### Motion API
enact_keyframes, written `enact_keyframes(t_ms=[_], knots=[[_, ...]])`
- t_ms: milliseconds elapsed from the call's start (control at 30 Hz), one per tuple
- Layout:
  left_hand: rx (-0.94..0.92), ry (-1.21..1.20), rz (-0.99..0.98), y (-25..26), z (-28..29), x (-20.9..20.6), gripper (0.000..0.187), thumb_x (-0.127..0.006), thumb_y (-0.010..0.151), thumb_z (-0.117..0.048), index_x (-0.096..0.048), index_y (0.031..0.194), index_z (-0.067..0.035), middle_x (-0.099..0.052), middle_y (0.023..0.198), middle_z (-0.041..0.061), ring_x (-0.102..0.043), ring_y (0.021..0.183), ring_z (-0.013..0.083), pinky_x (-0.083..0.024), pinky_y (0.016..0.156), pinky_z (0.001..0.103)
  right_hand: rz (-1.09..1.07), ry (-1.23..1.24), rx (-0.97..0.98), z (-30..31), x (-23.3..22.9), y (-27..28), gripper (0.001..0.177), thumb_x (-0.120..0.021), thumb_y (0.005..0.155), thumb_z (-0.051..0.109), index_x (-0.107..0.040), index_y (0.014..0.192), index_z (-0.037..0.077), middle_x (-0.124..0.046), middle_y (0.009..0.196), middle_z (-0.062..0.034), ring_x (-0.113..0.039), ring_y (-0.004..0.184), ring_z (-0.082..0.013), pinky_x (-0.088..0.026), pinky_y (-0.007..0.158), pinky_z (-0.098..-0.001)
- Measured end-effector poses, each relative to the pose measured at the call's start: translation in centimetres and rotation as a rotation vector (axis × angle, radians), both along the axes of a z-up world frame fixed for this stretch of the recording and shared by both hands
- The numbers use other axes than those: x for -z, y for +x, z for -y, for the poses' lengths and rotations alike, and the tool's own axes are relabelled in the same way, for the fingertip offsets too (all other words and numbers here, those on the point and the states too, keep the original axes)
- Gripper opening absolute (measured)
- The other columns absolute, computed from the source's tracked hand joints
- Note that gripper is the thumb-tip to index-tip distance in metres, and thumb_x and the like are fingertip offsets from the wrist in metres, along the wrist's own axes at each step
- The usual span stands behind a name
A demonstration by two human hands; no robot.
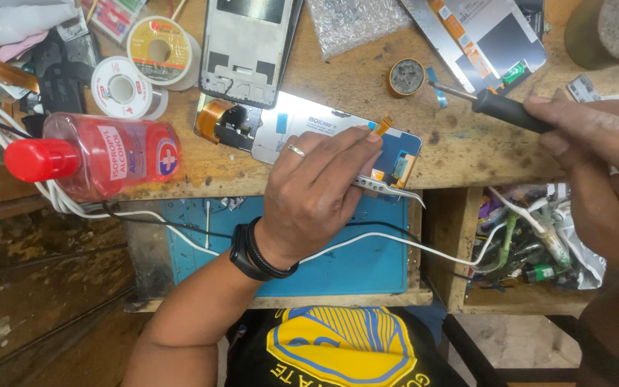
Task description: The person is repairing a mobile phone screen assembly. They use tweezers to position a ribbon cable and a soldering iron to apply heat to the connection points. The person also applies a liquid substance from a small tube to the cable area.
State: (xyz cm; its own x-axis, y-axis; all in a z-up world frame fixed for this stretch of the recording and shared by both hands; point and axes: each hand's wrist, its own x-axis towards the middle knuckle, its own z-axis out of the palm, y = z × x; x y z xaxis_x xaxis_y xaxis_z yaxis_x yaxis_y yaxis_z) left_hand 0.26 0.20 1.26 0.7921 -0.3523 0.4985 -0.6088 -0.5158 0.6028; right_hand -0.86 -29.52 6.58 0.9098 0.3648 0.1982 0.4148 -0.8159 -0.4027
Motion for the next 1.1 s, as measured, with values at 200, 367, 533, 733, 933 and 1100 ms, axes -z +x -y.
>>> enact_keyframes(t_ms=[200,367,533,733,933,1100], knots=[[-0.001,0.009,0.004,0.0,0.0,0.1,0.033,-0.078,0.091,0.002,-0.069,0.123,-0.002,-0.073,0.121,0.01,-0.066,0.096,0.0241,-0.051,0.086,0.037,-0.055,-0.008,0.03,-0.5,-0.2,0.4,0.021,-0.059,0.102,-0.01,-0.067,0.121,-0.007,-0.068,0.1,-0.0256,-0.071,0.082,-0.0297,-0.058,0.07,-0.0357],[-0.002,0.004,0.009,0.0,0.0,0.2,0.033,-0.078,0.092,0.001,-0.069,0.123,-0.002,-0.072,0.12,0.01,-0.066,0.097,0.024,-0.051,0.085,0.037,-0.047,0.012,0.019,-0.2,0.1,0.5,0.021,-0.058,0.105,-0.009,-0.065,0.125,-0.006,-0.067,0.102,-0.0237,-0.071,0.084,-0.0295,-0.059,0.072,-0.0355],[0.002,0.0,0.012,0.0,-0.1,0.3,0.033,-0.079,0.093,0.001,-0.069,0.124,-0.002,-0.072,0.12,0.01,-0.066,0.097,0.0239,-0.051,0.085,0.037,-0.043,0.03,0.072,-0.9,-0.2,0.2,0.02,-0.059,0.106,-0.007,-0.065,0.125,-0.002,-0.064,0.107,-0.0222,-0.068,0.086,-0.0271,-0.057,0.07,-0.0331],[0.0,0.006,0.021,0.0,0.0,0.3,0.031,-0.079,0.094,0.0,-0.069,0.123,-0.002,-0.073,0.121,0.01,-0.066,0.097,0.0236,-0.051,0.084,0.037,0.132,-0.289,0.125,-2.7,-0.9,-1.2,0.032,-0.067,0.107,-0.006,-0.074,0.135,0.009,-0.062,0.119,-0.0177,-0.064,0.098,-0.0253,-0.056,0.085,-0.0315],[-0.002,0.005,0.019,0.1,0.0,0.2,0.031,-0.079,0.094,-0.001,-0.069,0.123,-0.002,-0.073,0.12,0.01,-0.067,0.097,0.0238,-0.051,0.084,0.037,0.205,-0.379,0.047,-3.8,-1.6,-0.8,0.042,-0.071,0.1,-0.007,-0.076,0.137,0.012,-0.058,0.119,-0.017,-0.06,0.104,-0.0283,-0.05,0.085,-0.0346],[-0.006,0.018,0.018,0.0,0.0,0.1,0.031,-0.079,0.093,0.0,-0.069,0.123,-0.002,-0.073,0.12,0.01,-0.067,0.096,0.0238,-0.051,0.085,0.037,0.209,-0.419,0.054,-5.1,-2.7,-0.5,0.039,-0.08,0.099,-0.011,-0.078,0.13,0.012,-0.061,0.117,-0.017,-0.06,0.105,-0.0297,-0.052,0.086,-0.0367]])
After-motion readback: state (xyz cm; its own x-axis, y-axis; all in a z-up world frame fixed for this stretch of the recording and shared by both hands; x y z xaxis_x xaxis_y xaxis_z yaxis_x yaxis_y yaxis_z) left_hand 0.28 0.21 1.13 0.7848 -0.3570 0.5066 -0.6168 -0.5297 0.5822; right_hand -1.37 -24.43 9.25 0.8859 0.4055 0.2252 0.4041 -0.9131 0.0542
